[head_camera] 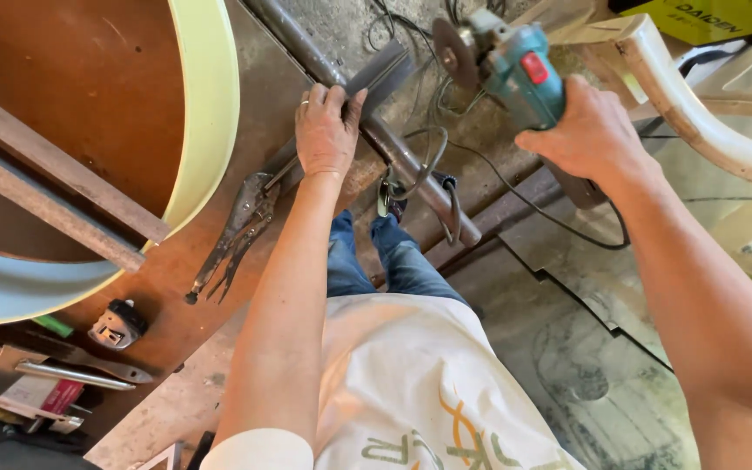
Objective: Measuring metal pieces with a tape measure and cutting/grinding them using an angle grinder.
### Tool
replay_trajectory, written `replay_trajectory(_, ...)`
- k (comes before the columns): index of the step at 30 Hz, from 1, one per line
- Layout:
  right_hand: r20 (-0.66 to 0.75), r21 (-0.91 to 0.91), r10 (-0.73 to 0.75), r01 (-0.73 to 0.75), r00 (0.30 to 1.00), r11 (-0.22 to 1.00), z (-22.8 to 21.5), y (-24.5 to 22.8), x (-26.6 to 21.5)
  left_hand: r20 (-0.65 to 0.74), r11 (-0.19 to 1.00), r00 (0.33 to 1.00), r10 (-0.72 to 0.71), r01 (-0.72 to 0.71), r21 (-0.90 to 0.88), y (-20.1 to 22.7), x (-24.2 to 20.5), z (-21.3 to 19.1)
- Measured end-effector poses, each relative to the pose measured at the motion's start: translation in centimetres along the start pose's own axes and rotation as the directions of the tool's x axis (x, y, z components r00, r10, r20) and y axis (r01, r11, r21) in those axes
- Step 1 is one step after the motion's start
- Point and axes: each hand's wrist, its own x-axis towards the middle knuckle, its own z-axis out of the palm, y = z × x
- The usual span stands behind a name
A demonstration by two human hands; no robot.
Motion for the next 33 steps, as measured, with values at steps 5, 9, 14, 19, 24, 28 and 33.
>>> replay_trajectory(5, 0.045, -0.103, -0.077, 0.081, 0.996, 0.991, -1.0, -2.8, 1.2, 0.061, 0.988, 0.993, -0.097, 0.104, -0.112, 0.0, 0.3, -0.6)
replay_trajectory(9, 0.073, -0.125, -0.069, 0.077, 0.995, 0.989, -1.4, -3.9, 1.8, 0.065, 0.981, 0.988, -0.137, 0.144, -0.128, 0.1, 0.4, -0.6)
replay_trajectory(14, 0.109, -0.14, -0.043, 0.059, 0.993, 0.988, -1.4, -4.3, 2.6, 0.058, 0.983, 0.986, -0.156, 0.161, -0.086, -0.3, 0.8, -0.2)
replay_trajectory(19, 0.114, -0.122, -0.039, 0.053, 0.993, 0.991, -1.0, -4.3, 2.7, 0.08, 0.971, 0.98, -0.182, 0.192, -0.141, -0.1, 0.6, -0.5)
replay_trajectory(24, 0.145, -0.113, 0.02, -0.004, 0.989, 0.994, -0.9, -4.7, 2.7, 0.112, 0.969, 0.971, -0.21, 0.221, -0.105, 0.2, 0.4, -0.7)
replay_trajectory(28, 0.133, -0.112, -0.005, 0.02, 0.991, 0.993, -0.5, -4.0, 3.2, 0.074, 0.976, 0.98, -0.187, 0.193, -0.099, 0.2, 0.6, -0.5)
replay_trajectory(33, 0.117, -0.093, -0.04, 0.051, 0.992, 0.994, -0.7, -4.4, 3.0, 0.073, 0.979, 0.981, -0.179, 0.185, -0.089, 0.3, 0.6, -0.7)
